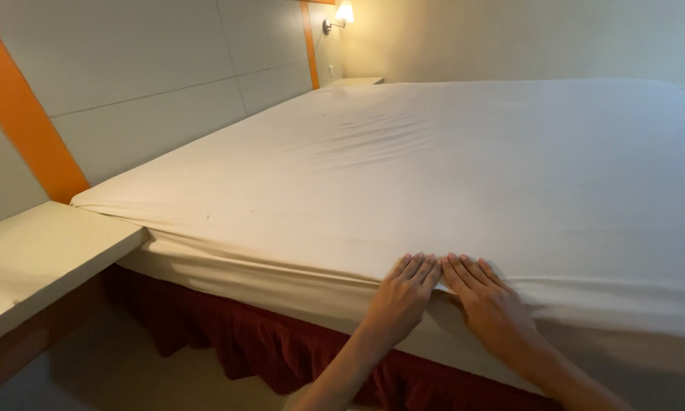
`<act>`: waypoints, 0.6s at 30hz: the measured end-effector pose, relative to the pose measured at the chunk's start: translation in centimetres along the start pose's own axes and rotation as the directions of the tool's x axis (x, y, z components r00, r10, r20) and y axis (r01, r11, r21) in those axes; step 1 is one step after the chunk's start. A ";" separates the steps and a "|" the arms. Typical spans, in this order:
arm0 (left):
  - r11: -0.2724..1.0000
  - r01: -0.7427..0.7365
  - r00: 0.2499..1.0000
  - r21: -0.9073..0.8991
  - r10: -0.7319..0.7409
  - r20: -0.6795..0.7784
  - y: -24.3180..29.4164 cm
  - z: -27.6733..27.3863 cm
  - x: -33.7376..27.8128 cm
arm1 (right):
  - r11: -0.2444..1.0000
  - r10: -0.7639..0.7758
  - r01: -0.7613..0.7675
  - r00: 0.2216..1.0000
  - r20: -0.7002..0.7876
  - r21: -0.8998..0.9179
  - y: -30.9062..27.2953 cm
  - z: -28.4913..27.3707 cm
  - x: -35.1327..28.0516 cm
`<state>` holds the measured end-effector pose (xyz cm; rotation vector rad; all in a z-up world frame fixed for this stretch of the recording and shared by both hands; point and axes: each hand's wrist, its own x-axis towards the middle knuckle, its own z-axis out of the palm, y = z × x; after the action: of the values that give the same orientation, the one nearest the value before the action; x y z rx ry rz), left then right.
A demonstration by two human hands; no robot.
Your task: The person smooths and tucks a white fitted sheet onto a mattress, working around the corners and edges. Then the person picks up a white duvet from a chair and places it on the bed.
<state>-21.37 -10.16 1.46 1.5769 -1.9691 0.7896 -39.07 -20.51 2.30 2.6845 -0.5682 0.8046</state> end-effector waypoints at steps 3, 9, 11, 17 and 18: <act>0.999 0.039 0.996 0.034 -0.042 0.077 0.1 -1.2 0.4 | 0.996 0.067 -0.059 0.991 0.119 -0.067 -1.4 -3.0 0.8; 0.988 0.111 0.990 0.111 -0.120 0.073 -0.8 -1.0 -0.1 | 0.990 0.097 -0.074 0.976 0.194 -0.119 -1.7 -3.5 1.7; 0.984 0.147 0.983 0.096 -0.157 0.098 -1.3 -2.3 -0.1 | 0.991 0.097 -0.073 0.971 0.218 -0.113 -2.5 -4.4 2.5; 0.964 0.210 0.938 0.163 -0.245 0.244 -4.2 -4.2 -0.7 | 0.986 -0.031 0.069 0.970 0.242 -0.149 -3.3 -1.7 5.1; 0.960 0.229 0.916 0.159 -0.268 0.298 -4.8 -4.8 -0.6 | 0.996 -0.078 0.087 0.978 0.196 -0.035 -3.4 -1.0 5.6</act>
<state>-16.39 -7.11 5.08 2.0897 -1.9026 0.5886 -33.74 -18.70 5.77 2.7440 -0.5074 0.5053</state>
